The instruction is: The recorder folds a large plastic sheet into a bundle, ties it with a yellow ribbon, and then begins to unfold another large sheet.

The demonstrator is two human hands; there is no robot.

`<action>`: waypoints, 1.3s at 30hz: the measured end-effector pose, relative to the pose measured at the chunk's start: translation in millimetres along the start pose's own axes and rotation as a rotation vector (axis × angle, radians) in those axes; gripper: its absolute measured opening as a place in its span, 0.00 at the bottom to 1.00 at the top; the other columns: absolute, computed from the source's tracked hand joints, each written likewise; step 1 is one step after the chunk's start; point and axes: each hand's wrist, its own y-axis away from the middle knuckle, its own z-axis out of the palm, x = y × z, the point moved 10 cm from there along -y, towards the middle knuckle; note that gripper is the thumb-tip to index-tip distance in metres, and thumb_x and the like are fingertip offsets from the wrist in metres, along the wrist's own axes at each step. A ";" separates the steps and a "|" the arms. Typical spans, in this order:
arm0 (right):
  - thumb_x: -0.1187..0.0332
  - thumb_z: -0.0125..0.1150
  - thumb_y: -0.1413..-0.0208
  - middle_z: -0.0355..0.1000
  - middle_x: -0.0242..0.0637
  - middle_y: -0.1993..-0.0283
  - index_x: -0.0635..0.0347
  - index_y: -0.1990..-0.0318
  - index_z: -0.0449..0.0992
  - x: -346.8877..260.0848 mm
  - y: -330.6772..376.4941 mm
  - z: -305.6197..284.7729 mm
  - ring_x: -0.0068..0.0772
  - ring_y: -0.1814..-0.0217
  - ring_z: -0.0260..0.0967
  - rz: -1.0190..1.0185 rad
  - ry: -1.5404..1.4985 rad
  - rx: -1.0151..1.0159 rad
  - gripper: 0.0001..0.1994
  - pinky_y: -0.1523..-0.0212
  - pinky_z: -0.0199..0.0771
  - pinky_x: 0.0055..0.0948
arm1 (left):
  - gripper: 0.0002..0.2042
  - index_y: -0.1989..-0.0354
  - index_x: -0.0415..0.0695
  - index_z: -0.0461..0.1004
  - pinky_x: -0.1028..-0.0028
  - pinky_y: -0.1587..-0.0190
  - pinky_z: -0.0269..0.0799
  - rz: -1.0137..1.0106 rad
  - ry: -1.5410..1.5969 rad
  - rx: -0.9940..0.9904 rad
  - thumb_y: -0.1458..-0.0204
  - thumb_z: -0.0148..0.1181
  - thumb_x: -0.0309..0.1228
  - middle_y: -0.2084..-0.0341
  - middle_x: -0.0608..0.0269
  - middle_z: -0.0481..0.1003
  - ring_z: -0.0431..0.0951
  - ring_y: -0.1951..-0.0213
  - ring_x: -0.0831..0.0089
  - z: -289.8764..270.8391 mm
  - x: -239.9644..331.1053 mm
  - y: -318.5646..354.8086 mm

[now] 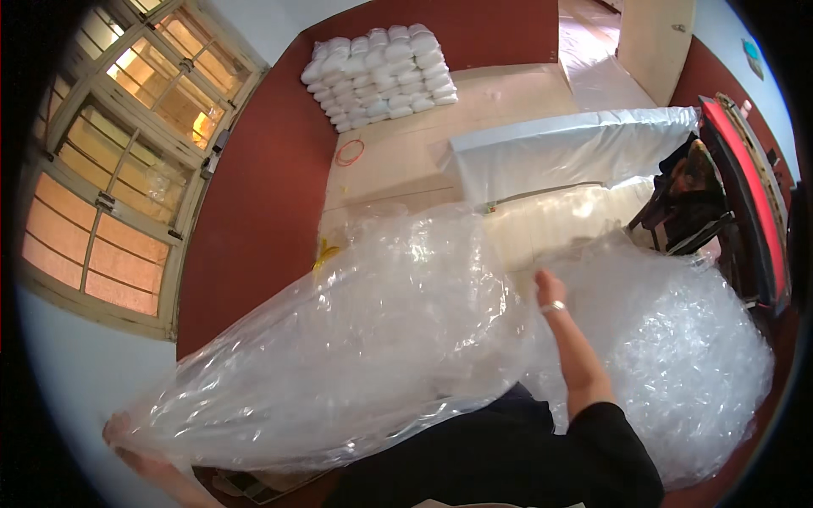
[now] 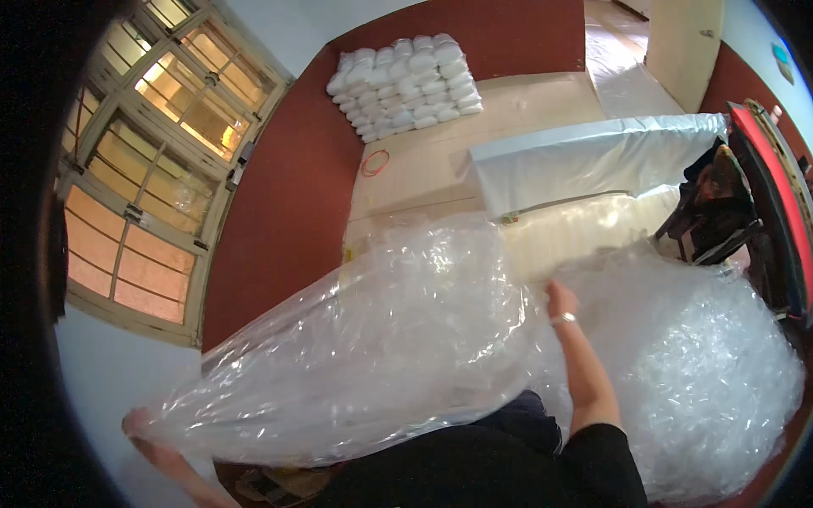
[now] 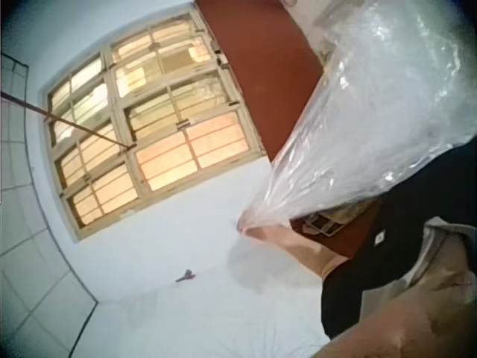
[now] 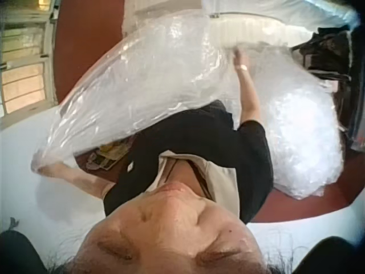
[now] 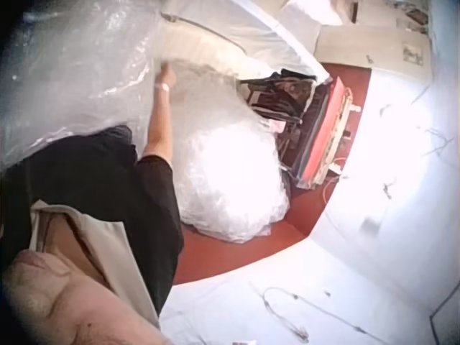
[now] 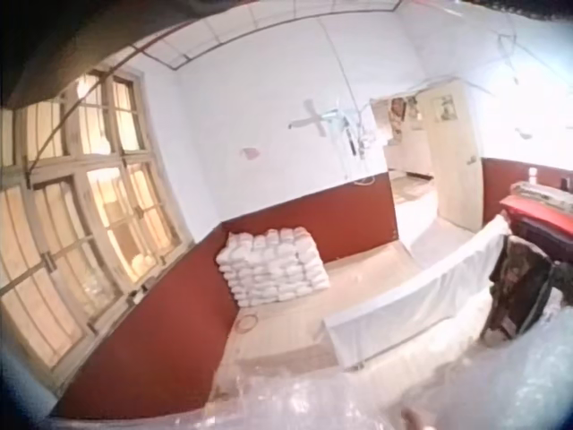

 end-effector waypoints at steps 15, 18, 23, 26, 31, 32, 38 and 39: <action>0.81 0.43 0.55 0.70 0.48 0.66 0.58 0.63 0.72 -243.5 -157.2 -179.4 0.50 0.66 0.68 -0.404 -0.644 0.763 0.13 0.66 0.67 0.40 | 0.24 0.50 0.30 0.61 0.61 0.42 0.53 -0.329 -0.636 -0.034 0.42 0.38 0.41 0.46 0.46 0.58 0.59 0.43 0.58 -188.2 -202.7 109.6; 0.84 0.46 0.58 0.70 0.44 0.65 0.60 0.64 0.71 -226.0 -91.1 -226.0 0.47 0.63 0.68 -0.445 -0.332 0.739 0.13 0.63 0.68 0.37 | 0.23 0.49 0.31 0.60 0.63 0.42 0.53 0.028 -0.945 -0.190 0.43 0.39 0.40 0.48 0.47 0.61 0.60 0.44 0.60 -137.3 -182.6 164.3; 0.73 0.55 0.60 0.71 0.44 0.75 0.57 0.79 0.75 134.0 8.0 -124.8 0.47 0.71 0.70 0.018 0.272 0.124 0.04 0.69 0.69 0.38 | 0.07 0.72 0.37 0.66 0.70 0.61 0.62 -0.924 0.151 -0.249 0.51 0.45 0.27 0.70 0.62 0.67 0.66 0.68 0.68 34.7 -209.3 298.1; 0.76 0.53 0.56 0.71 0.37 0.78 0.59 0.71 0.76 236.8 61.2 -164.3 0.31 0.72 0.68 0.575 -0.239 0.345 0.05 0.68 0.68 0.32 | 0.06 0.71 0.37 0.66 0.72 0.61 0.63 -0.732 0.059 -0.321 0.50 0.46 0.27 0.71 0.62 0.67 0.67 0.67 0.70 52.3 -149.8 259.8; 0.81 0.38 0.71 0.68 0.42 0.60 0.64 0.60 0.73 87.1 -75.8 -216.2 0.36 0.56 0.66 -0.095 -0.835 0.688 0.24 0.55 0.67 0.32 | 0.10 0.64 0.41 0.65 0.70 0.53 0.64 -0.695 0.718 0.112 0.45 0.45 0.35 0.65 0.63 0.67 0.69 0.61 0.71 112.8 -103.0 150.3; 0.80 0.37 0.70 0.68 0.40 0.58 0.65 0.59 0.72 60.5 -135.3 -183.5 0.35 0.54 0.65 0.045 -1.245 0.424 0.25 0.50 0.64 0.32 | 0.09 0.67 0.42 0.64 0.70 0.55 0.65 -0.574 0.600 0.018 0.46 0.46 0.35 0.67 0.65 0.66 0.68 0.63 0.72 141.5 -105.0 131.5; 0.80 0.50 0.50 0.71 0.33 0.61 0.63 0.63 0.74 -330.5 -78.1 -46.8 0.26 0.54 0.66 -0.814 -0.906 -0.597 0.08 0.49 0.64 0.27 | 0.23 0.43 0.40 0.57 0.70 0.56 0.68 -0.620 0.722 -0.711 0.50 0.46 0.24 0.74 0.68 0.64 0.66 0.73 0.77 371.9 64.5 102.9; 0.81 0.50 0.50 0.71 0.33 0.60 0.63 0.64 0.74 -384.8 -38.9 -30.9 0.25 0.52 0.65 -0.761 -0.870 -0.765 0.09 0.49 0.63 0.25 | 0.25 0.42 0.41 0.56 0.72 0.58 0.68 -0.513 0.644 -0.891 0.52 0.46 0.22 0.70 0.66 0.65 0.67 0.72 0.77 388.0 71.8 111.5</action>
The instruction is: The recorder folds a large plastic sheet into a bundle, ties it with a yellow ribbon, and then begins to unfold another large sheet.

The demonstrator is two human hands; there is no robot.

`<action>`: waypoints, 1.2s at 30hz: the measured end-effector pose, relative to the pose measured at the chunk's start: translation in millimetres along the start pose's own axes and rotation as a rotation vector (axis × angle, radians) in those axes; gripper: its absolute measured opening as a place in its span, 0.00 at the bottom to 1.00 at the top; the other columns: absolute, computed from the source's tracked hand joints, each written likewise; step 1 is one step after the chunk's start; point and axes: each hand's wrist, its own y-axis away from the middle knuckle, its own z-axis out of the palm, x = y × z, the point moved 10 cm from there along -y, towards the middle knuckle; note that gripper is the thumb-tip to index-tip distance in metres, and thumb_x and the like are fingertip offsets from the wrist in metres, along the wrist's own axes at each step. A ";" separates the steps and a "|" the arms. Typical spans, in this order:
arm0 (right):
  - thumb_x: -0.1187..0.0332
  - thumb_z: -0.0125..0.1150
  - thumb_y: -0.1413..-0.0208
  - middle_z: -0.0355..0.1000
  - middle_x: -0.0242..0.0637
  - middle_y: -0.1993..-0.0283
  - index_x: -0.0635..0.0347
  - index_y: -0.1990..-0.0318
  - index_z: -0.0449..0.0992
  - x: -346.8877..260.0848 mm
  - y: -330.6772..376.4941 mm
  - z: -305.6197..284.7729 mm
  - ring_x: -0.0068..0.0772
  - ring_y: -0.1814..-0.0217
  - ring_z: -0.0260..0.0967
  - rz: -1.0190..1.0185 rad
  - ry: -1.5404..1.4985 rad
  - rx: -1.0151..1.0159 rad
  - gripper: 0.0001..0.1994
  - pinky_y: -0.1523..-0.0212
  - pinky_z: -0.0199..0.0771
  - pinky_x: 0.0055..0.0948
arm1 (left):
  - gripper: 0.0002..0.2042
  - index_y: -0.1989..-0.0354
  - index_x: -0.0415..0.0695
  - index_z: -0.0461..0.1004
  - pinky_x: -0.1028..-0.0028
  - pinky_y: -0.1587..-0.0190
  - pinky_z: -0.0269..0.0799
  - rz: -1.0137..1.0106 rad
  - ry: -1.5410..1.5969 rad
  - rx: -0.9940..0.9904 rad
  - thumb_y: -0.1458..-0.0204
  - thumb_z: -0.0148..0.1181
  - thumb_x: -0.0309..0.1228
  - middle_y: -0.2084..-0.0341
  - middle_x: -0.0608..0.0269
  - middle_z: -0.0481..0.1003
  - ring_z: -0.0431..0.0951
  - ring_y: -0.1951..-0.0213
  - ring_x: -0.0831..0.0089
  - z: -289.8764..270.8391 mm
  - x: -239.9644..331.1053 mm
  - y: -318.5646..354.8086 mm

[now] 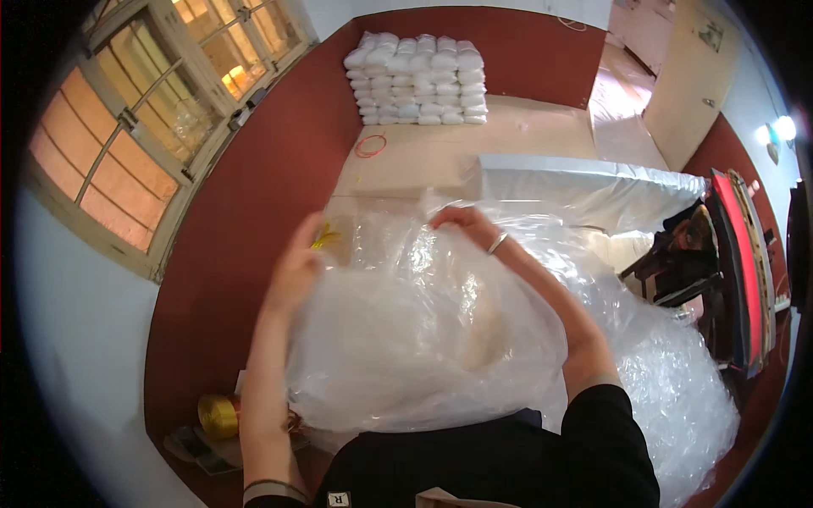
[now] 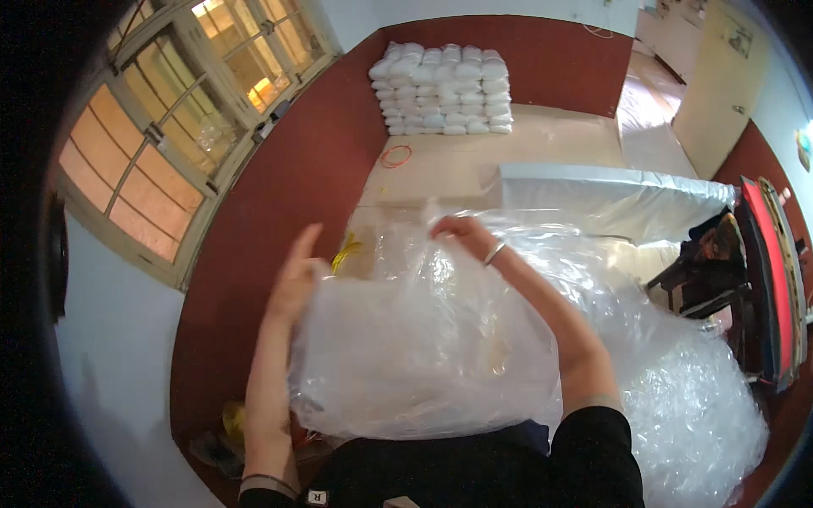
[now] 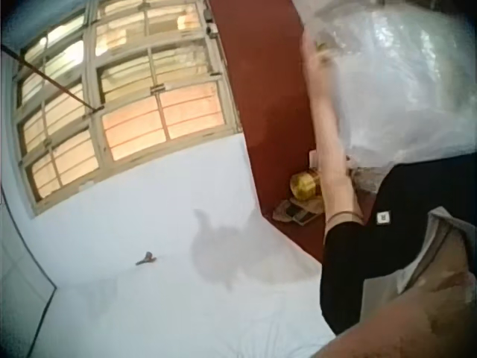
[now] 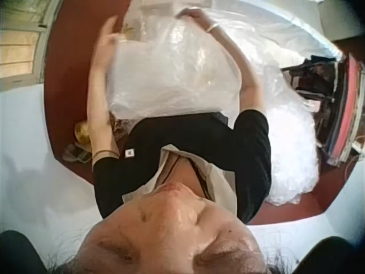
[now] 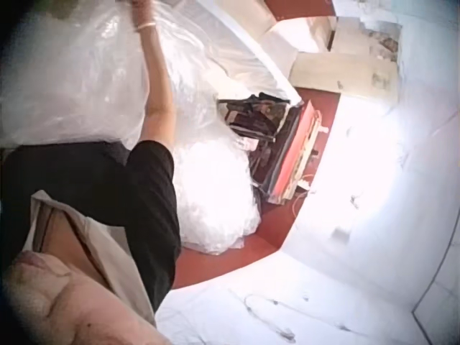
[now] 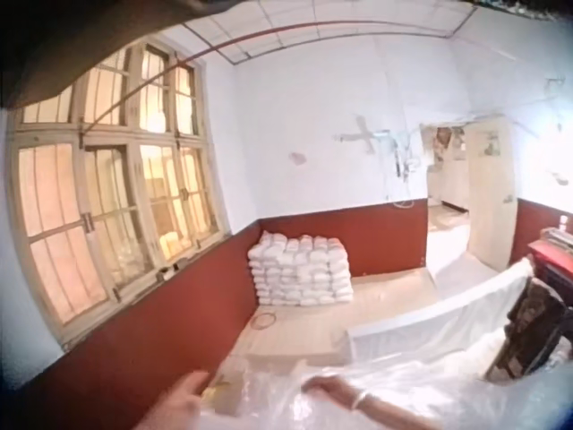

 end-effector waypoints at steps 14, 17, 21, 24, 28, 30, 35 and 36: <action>0.59 0.48 0.46 0.71 0.44 0.62 0.58 0.50 0.66 -109.6 111.7 133.0 0.45 0.57 0.67 0.180 0.798 -0.787 0.19 0.55 0.67 0.37 | 0.04 0.74 0.40 0.68 0.62 0.74 0.64 0.339 -0.658 -0.109 0.55 0.51 0.28 0.79 0.46 0.70 0.70 0.75 0.50 63.5 -33.5 -68.8; 0.50 0.44 0.46 0.72 0.49 0.69 0.57 0.58 0.73 -16.5 167.6 42.6 0.49 0.63 0.69 0.579 1.238 -0.868 0.21 0.57 0.67 0.39 | 0.07 0.76 0.45 0.69 0.61 0.75 0.65 0.402 -0.869 0.095 0.52 0.45 0.32 0.81 0.50 0.71 0.73 0.76 0.53 -13.3 -49.0 -77.5; 0.45 0.49 0.51 0.71 0.45 0.68 0.61 0.58 0.73 -83.7 136.6 16.7 0.46 0.64 0.68 0.402 1.012 -0.301 0.26 0.59 0.66 0.39 | 0.04 0.75 0.48 0.70 0.62 0.69 0.65 0.482 -1.030 0.245 0.57 0.48 0.26 0.78 0.56 0.73 0.73 0.71 0.60 -73.9 -55.6 -65.2; 0.42 0.53 0.56 0.70 0.43 0.72 0.65 0.55 0.69 -150.2 119.4 13.9 0.44 0.66 0.68 0.086 0.908 -0.003 0.32 0.59 0.65 0.36 | 0.08 0.71 0.48 0.71 0.63 0.65 0.65 0.340 -1.047 0.451 0.59 0.50 0.22 0.75 0.58 0.72 0.71 0.68 0.59 -117.1 -48.9 -49.5; 0.62 0.57 0.56 0.68 0.39 0.71 0.66 0.46 0.60 -82.5 187.4 23.4 0.40 0.69 0.66 0.115 1.118 0.289 0.29 0.60 0.62 0.37 | 0.09 0.64 0.39 0.70 0.60 0.59 0.63 0.644 -0.953 0.656 0.54 0.49 0.23 0.72 0.53 0.71 0.68 0.65 0.54 -116.4 -81.0 56.9; 0.75 0.50 0.60 0.70 0.40 0.69 0.61 0.45 0.62 56.2 252.0 67.8 0.41 0.68 0.66 0.606 1.013 0.237 0.27 0.58 0.61 0.44 | 0.13 0.63 0.35 0.70 0.58 0.59 0.63 -0.292 -0.735 0.517 0.50 0.48 0.34 0.68 0.48 0.72 0.70 0.65 0.47 -110.6 -260.0 120.3; 0.56 0.48 0.54 0.72 0.44 0.64 0.50 0.58 0.72 260.3 476.0 241.0 0.47 0.57 0.69 1.012 0.542 -0.838 0.17 0.55 0.66 0.44 | 0.16 0.63 0.42 0.73 0.59 0.55 0.64 -0.875 -0.915 -0.733 0.56 0.49 0.39 0.61 0.43 0.71 0.72 0.57 0.52 12.6 -478.6 275.8; 0.55 0.48 0.55 0.72 0.44 0.65 0.48 0.58 0.72 254.7 424.7 243.4 0.47 0.58 0.69 1.028 0.569 -0.733 0.17 0.56 0.67 0.44 | 0.16 0.64 0.44 0.73 0.59 0.56 0.65 -1.037 -0.813 -0.650 0.57 0.50 0.40 0.62 0.43 0.72 0.72 0.58 0.52 -18.5 -470.1 291.8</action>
